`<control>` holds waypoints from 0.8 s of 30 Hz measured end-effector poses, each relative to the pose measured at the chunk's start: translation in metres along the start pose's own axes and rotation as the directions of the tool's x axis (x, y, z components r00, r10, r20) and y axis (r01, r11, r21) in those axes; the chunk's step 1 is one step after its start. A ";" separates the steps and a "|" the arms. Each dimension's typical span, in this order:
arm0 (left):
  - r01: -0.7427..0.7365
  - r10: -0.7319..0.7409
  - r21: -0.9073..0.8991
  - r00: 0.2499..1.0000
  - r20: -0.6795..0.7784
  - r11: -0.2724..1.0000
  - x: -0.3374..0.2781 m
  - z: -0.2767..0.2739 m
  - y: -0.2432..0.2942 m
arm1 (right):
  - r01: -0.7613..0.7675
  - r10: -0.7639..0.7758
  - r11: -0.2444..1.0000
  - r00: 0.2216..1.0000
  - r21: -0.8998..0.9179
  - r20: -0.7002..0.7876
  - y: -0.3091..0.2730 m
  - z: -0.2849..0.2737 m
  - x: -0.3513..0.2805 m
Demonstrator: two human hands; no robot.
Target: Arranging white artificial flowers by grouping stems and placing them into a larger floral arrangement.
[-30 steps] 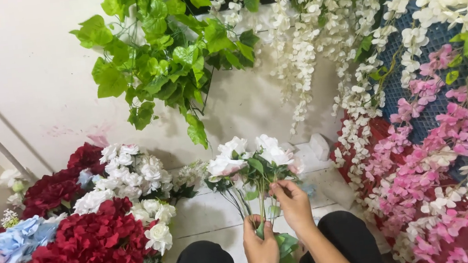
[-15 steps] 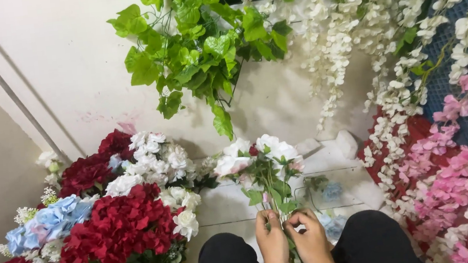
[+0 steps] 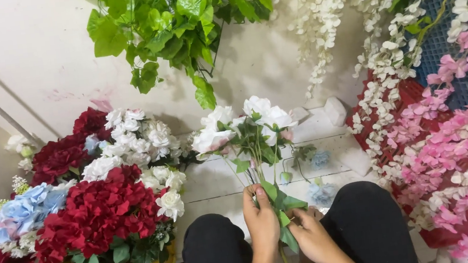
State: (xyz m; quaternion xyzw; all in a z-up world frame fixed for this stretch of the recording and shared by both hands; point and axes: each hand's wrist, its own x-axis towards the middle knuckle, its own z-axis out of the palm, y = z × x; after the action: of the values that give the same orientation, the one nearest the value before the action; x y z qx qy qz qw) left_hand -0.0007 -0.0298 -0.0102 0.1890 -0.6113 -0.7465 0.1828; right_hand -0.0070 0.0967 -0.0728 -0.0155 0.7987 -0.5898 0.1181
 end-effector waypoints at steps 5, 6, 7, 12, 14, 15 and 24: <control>-0.251 0.258 0.246 0.966 0.006 0.936 0.000 0.003 -0.008 | 0.203 -0.156 0.967 0.949 0.154 -0.275 -0.036 -0.031 -0.011; -0.302 0.312 0.293 0.950 0.012 0.907 0.000 0.004 -0.008 | 0.323 -0.243 0.932 0.894 0.167 -0.376 -0.049 -0.037 -0.014; -0.302 0.312 0.292 0.950 0.013 0.908 0.000 0.005 -0.008 | 0.323 -0.243 0.932 0.894 0.165 -0.377 -0.071 -0.040 -0.017; -0.375 0.361 0.311 0.927 0.104 0.874 -0.012 0.011 -0.002 | 0.296 -0.334 0.928 0.930 -0.225 -0.154 -0.142 -0.042 -0.008; -0.366 0.346 0.305 0.930 0.122 0.879 -0.015 0.013 0.004 | 0.314 -0.339 0.933 0.929 -0.174 -0.146 -0.135 -0.030 0.006; -0.351 0.325 0.303 0.936 0.135 0.886 -0.018 0.013 0.006 | 0.326 -0.341 0.938 0.931 -0.120 -0.133 -0.129 -0.024 0.011; -0.600 0.580 0.553 0.779 0.238 0.579 -0.013 0.010 -0.020 | 0.135 -0.163 0.950 0.983 0.282 0.079 -0.093 -0.009 0.013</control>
State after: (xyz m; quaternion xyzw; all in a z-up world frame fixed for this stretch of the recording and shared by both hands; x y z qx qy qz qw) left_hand 0.0046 -0.0109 -0.0277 0.0112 -0.8452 -0.4117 0.3408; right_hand -0.0324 0.0749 0.0152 -0.0891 0.6982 -0.7010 0.1147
